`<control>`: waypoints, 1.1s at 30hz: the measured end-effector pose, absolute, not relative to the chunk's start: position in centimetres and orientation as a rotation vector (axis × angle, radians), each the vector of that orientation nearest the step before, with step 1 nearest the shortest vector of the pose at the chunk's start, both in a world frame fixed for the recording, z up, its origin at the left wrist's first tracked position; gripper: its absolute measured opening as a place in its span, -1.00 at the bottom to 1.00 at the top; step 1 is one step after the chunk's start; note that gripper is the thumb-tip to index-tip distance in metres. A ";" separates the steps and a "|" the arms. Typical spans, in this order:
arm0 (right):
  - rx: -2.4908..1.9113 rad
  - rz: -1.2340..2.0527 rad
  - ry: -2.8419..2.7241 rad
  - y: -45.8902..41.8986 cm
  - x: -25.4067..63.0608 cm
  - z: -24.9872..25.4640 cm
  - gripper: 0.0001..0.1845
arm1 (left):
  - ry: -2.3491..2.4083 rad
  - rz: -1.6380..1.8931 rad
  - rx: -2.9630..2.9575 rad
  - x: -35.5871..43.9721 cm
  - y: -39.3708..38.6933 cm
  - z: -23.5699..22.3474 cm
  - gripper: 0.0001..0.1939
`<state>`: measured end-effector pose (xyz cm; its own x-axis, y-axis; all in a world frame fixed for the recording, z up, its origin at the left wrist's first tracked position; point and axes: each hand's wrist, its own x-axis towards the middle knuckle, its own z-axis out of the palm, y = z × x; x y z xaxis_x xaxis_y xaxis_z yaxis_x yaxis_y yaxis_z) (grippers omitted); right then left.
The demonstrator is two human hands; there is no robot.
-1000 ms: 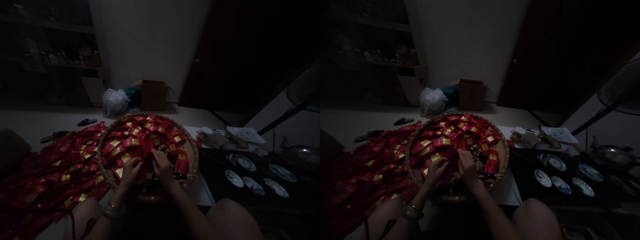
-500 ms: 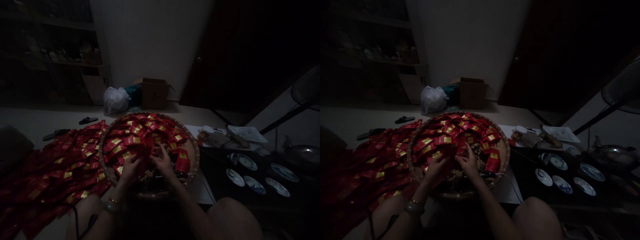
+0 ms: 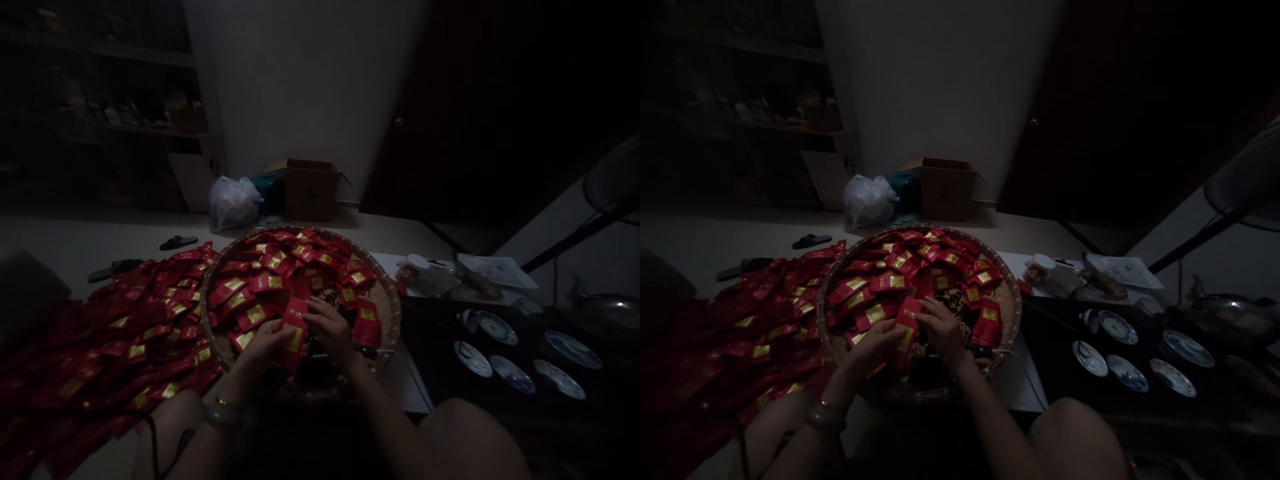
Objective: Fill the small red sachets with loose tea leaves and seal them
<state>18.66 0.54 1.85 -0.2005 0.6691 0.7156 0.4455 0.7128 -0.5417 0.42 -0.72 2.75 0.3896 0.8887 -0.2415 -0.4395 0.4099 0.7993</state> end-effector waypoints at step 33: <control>-0.894 0.025 -2.261 -0.1 18.5 3.1 -0.77 | 1.080 0.890 1.153 0.6 -0.9 3.6 -0.48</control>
